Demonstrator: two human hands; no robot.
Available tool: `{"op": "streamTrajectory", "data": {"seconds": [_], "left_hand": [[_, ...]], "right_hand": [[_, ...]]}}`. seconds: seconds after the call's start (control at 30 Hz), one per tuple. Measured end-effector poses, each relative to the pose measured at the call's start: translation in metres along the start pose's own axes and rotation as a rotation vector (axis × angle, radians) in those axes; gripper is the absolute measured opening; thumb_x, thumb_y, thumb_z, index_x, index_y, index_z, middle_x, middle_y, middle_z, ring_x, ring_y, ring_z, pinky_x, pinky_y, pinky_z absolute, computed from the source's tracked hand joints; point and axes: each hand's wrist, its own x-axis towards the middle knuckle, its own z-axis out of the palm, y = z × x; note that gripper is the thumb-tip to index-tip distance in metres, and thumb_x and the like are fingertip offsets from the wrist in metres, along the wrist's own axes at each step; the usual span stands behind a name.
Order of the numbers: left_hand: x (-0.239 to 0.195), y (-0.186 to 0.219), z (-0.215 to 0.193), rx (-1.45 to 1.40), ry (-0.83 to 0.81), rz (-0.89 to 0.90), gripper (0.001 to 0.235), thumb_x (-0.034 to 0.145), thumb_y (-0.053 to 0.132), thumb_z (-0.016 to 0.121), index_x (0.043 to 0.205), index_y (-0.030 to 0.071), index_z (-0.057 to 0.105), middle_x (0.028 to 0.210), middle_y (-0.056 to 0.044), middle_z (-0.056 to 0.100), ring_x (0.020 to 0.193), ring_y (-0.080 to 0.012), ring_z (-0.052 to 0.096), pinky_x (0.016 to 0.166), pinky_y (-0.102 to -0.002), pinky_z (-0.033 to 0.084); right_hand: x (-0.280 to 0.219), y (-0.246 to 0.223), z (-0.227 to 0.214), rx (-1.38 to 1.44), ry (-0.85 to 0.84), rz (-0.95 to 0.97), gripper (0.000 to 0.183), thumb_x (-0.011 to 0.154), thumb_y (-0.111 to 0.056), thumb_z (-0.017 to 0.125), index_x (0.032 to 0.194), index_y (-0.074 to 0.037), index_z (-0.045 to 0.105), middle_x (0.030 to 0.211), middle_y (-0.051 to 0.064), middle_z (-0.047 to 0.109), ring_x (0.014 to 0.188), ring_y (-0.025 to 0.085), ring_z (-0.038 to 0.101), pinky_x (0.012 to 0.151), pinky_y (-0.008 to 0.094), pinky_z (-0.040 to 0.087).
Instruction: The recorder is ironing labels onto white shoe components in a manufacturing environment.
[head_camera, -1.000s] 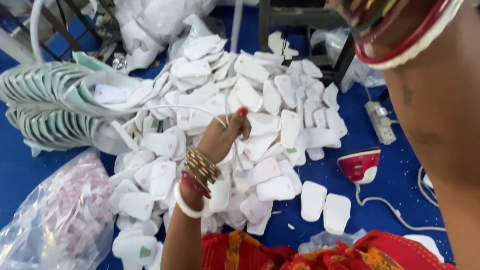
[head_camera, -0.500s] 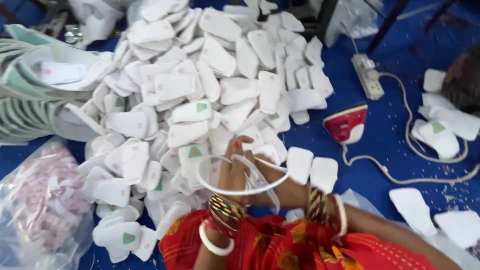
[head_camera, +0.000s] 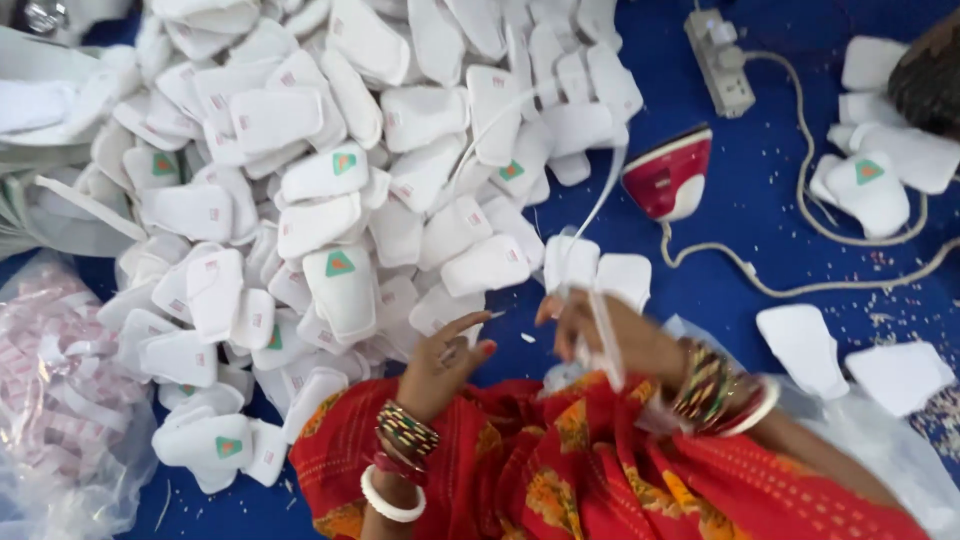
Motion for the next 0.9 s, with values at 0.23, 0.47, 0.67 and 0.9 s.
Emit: {"op": "streamTrajectory", "data": {"seconds": [0.23, 0.47, 0.67, 0.9], "left_hand": [[-0.005, -0.102, -0.024, -0.284, 0.115, 0.031, 0.027, 0.104, 0.021, 0.063, 0.121, 0.001, 0.069, 0.091, 0.014, 0.065, 0.082, 0.0044, 0.054, 0.072, -0.015, 0.044], [0.055, -0.127, 0.034, -0.549, -0.013, -0.197, 0.027, 0.101, 0.026, 0.061, 0.116, 0.007, 0.070, 0.059, 0.008, 0.041, 0.046, -0.0035, 0.034, 0.042, -0.022, 0.029], [0.123, -0.149, 0.101, -0.620, -0.120, -0.252, 0.028, 0.098, 0.025, 0.062, 0.117, 0.005, 0.068, 0.066, 0.006, 0.044, 0.051, -0.0034, 0.036, 0.045, -0.021, 0.028], [0.163, -0.331, 0.178, -1.030, -0.306, -0.721, 0.030, 0.083, 0.032, 0.066, 0.099, 0.008, 0.066, 0.059, -0.001, 0.054, 0.042, -0.0105, 0.047, 0.036, -0.023, 0.038]], "right_hand": [[-0.070, -0.099, -0.122, -0.348, 0.435, 0.141, 0.042, 0.104, -0.037, 0.041, 0.114, -0.006, 0.067, 0.083, 0.007, 0.075, 0.073, 0.020, 0.073, 0.067, 0.038, 0.058], [-0.044, -0.105, -0.291, -0.421, 0.813, 0.147, 0.042, 0.119, -0.033, 0.043, 0.131, 0.003, 0.059, 0.097, 0.020, 0.067, 0.083, 0.030, 0.071, 0.066, 0.042, 0.059], [0.096, 0.004, -0.440, -0.605, 0.674, 0.229, 0.034, 0.105, -0.016, 0.053, 0.130, 0.003, 0.065, 0.105, 0.023, 0.072, 0.088, 0.033, 0.073, 0.072, 0.041, 0.060], [0.248, 0.191, -0.575, -1.424, 0.483, 0.408, 0.032, 0.098, -0.025, 0.058, 0.115, -0.004, 0.076, 0.123, 0.027, 0.067, 0.113, 0.043, 0.066, 0.099, 0.052, 0.052]]}}
